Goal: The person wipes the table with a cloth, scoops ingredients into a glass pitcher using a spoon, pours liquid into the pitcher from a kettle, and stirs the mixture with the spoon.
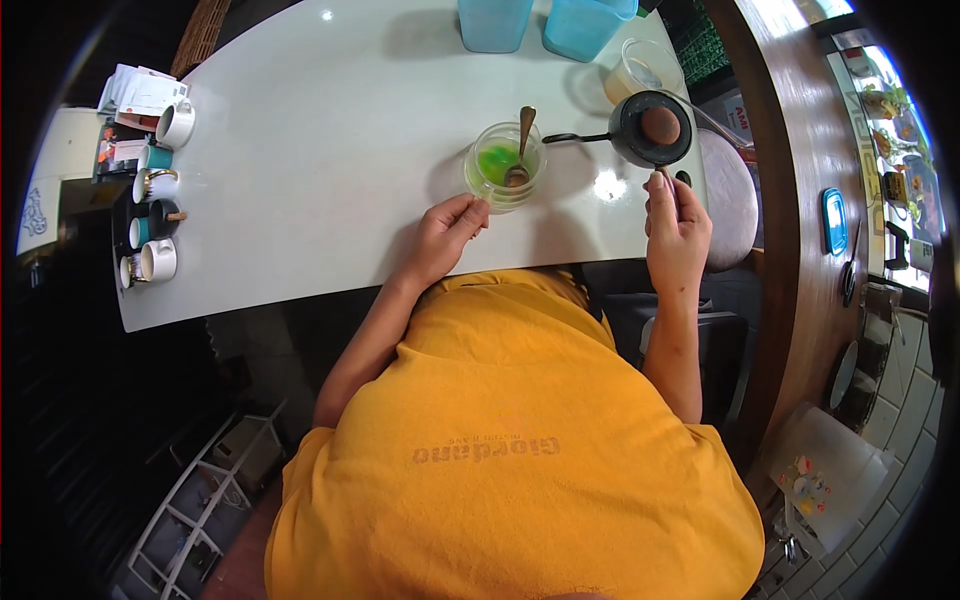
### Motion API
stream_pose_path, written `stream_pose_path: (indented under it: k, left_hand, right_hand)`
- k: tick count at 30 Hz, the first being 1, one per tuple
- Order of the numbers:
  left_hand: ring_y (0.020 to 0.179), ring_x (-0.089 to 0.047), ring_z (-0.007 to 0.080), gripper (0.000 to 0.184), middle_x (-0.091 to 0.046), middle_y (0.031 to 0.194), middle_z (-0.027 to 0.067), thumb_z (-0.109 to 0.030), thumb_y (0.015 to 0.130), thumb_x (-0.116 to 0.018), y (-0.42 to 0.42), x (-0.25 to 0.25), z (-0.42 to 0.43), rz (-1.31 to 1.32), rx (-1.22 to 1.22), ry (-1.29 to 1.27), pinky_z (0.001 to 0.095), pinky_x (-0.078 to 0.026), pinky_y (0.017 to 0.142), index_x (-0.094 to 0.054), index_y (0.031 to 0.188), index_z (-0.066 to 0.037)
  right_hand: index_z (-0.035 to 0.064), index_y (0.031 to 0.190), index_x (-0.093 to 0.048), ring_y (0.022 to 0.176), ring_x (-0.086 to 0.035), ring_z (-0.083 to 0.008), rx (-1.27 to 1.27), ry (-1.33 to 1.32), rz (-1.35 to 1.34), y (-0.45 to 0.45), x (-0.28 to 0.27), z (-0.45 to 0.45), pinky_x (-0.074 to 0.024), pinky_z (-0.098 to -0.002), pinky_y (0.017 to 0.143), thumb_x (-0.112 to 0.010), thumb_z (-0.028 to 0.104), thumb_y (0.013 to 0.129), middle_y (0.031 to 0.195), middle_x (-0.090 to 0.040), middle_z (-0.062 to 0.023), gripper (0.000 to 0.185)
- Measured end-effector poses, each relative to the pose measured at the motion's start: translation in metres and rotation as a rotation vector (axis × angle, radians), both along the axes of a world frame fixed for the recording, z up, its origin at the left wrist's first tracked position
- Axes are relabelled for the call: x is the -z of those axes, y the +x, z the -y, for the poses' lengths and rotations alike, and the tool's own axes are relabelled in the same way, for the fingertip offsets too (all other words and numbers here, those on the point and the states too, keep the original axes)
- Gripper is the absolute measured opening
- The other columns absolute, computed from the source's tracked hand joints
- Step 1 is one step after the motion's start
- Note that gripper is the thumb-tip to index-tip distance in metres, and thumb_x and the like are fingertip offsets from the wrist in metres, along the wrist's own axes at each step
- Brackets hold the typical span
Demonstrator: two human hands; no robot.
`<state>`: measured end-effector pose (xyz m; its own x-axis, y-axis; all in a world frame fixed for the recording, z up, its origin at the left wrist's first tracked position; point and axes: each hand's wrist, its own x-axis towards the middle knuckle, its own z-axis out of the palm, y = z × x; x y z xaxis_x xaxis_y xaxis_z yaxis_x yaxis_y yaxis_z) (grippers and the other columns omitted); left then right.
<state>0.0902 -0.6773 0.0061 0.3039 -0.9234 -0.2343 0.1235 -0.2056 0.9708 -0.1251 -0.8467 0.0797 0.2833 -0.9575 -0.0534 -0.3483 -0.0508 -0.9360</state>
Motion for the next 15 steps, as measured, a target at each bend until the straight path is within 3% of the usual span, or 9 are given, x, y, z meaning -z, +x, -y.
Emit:
stream_pose_path:
  k: [15]
  left_hand:
    - [0.069, -0.043, 0.0047, 0.031, -0.05, 0.073, -0.0043, -0.029, 0.101, -0.048, 0.001, -0.003, 0.0, 0.011, 0.012, 0.042, 0.0206, -0.038, 0.066, -0.057, 0.082, -0.006]
  right_hand:
    - [-0.0076, 0.104, -0.066, 0.074, -0.053, -0.0074, -0.007, -0.06, 0.015, 0.019, 0.001, 0.019, -0.0435, -0.0235, 0.068, -0.063, 0.026, 0.093, 0.079, -0.065, -0.0051, 0.035]
